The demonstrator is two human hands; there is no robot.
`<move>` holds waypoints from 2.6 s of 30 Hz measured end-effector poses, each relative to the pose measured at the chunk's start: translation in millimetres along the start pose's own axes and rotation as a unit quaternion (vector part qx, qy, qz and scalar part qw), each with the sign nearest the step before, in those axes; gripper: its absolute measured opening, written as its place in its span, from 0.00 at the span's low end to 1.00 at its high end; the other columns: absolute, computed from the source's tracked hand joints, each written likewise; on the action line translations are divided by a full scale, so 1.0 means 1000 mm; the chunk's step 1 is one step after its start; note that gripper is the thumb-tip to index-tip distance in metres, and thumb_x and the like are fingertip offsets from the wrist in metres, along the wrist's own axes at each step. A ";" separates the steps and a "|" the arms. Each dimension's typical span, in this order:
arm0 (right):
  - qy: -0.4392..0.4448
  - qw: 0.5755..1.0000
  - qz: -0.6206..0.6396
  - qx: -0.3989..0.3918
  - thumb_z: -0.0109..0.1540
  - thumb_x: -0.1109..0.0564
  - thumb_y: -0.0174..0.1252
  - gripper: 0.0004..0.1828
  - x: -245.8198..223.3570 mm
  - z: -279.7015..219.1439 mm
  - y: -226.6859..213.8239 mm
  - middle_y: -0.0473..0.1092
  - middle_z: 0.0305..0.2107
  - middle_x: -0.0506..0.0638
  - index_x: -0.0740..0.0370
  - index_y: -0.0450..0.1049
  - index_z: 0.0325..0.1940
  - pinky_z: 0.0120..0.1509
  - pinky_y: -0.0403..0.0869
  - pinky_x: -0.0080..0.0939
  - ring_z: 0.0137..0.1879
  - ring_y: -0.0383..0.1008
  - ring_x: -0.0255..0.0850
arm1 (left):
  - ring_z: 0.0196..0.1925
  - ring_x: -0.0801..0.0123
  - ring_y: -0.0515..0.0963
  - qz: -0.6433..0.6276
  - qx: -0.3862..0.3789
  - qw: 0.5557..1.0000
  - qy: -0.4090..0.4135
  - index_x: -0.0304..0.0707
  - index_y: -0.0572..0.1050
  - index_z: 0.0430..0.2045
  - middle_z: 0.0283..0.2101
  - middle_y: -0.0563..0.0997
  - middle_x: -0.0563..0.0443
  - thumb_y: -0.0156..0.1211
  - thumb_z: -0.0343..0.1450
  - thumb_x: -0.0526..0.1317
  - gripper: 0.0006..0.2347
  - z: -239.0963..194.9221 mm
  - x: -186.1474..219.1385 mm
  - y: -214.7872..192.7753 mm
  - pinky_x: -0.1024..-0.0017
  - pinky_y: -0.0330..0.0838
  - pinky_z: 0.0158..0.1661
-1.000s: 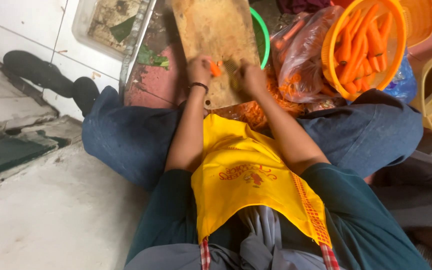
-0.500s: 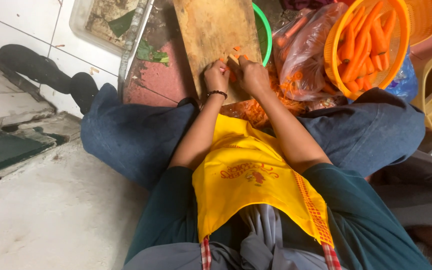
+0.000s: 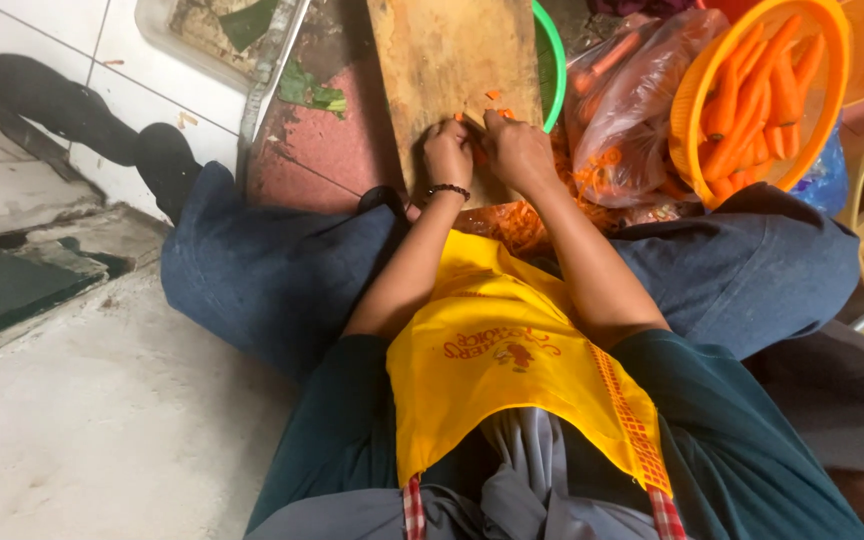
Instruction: Chopping and slicing carrots using a wavy slicer tool on a wooden cutting board.
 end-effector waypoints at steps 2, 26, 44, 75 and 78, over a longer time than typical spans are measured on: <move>-0.001 1.000 0.001 -0.014 0.63 0.59 0.57 0.07 0.002 0.004 0.004 0.74 0.26 0.64 0.63 0.68 0.41 0.40 0.71 0.63 0.36 0.76 0.63 | 0.35 0.49 0.81 0.003 0.002 1.000 -0.009 0.35 0.76 0.23 0.32 0.79 0.41 0.64 0.60 0.25 0.06 0.002 0.001 -0.001 0.58 0.75 0.37; 0.072 0.987 0.052 0.136 0.66 0.55 0.60 0.11 0.031 -0.023 -0.005 0.75 0.28 0.65 0.63 0.68 0.44 0.37 0.74 0.63 0.34 0.77 0.64 | 0.54 0.49 0.76 0.062 -0.082 0.978 0.182 0.42 0.79 0.40 0.50 0.78 0.43 0.60 0.66 0.24 0.13 -0.001 0.011 -0.029 0.60 0.75 0.50; 0.073 0.993 0.027 0.092 0.67 0.51 0.56 0.12 0.010 -0.022 0.021 0.76 0.29 0.66 0.63 0.67 0.40 0.35 0.73 0.64 0.34 0.77 0.66 | 0.48 0.46 0.75 0.084 -0.100 0.974 0.184 0.42 0.77 0.35 0.41 0.75 0.43 0.64 0.60 0.26 0.13 -0.006 0.033 -0.037 0.56 0.72 0.47; 0.026 0.993 -0.054 0.106 0.64 0.52 0.55 0.10 0.019 -0.010 0.055 0.75 0.24 0.64 0.62 0.68 0.42 0.37 0.72 0.60 0.31 0.78 0.62 | 0.38 0.41 0.76 0.040 -0.035 0.987 0.153 0.35 0.74 0.26 0.33 0.76 0.36 0.59 0.63 0.26 0.05 0.004 0.006 -0.021 0.53 0.72 0.39; 0.023 0.993 -0.029 0.110 0.64 0.55 0.55 0.09 0.016 -0.010 0.053 0.74 0.23 0.65 0.63 0.67 0.42 0.34 0.72 0.61 0.31 0.77 0.62 | 0.37 0.41 0.76 0.021 -0.036 0.989 0.145 0.34 0.73 0.25 0.32 0.76 0.36 0.59 0.63 0.26 0.05 0.003 0.004 -0.022 0.53 0.72 0.38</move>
Point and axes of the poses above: each hand's wrist, its own z-axis towards the middle knuckle, its own y-axis out of the palm, x = y × z, the point moved 1 cm from there along z, towards the middle knuckle
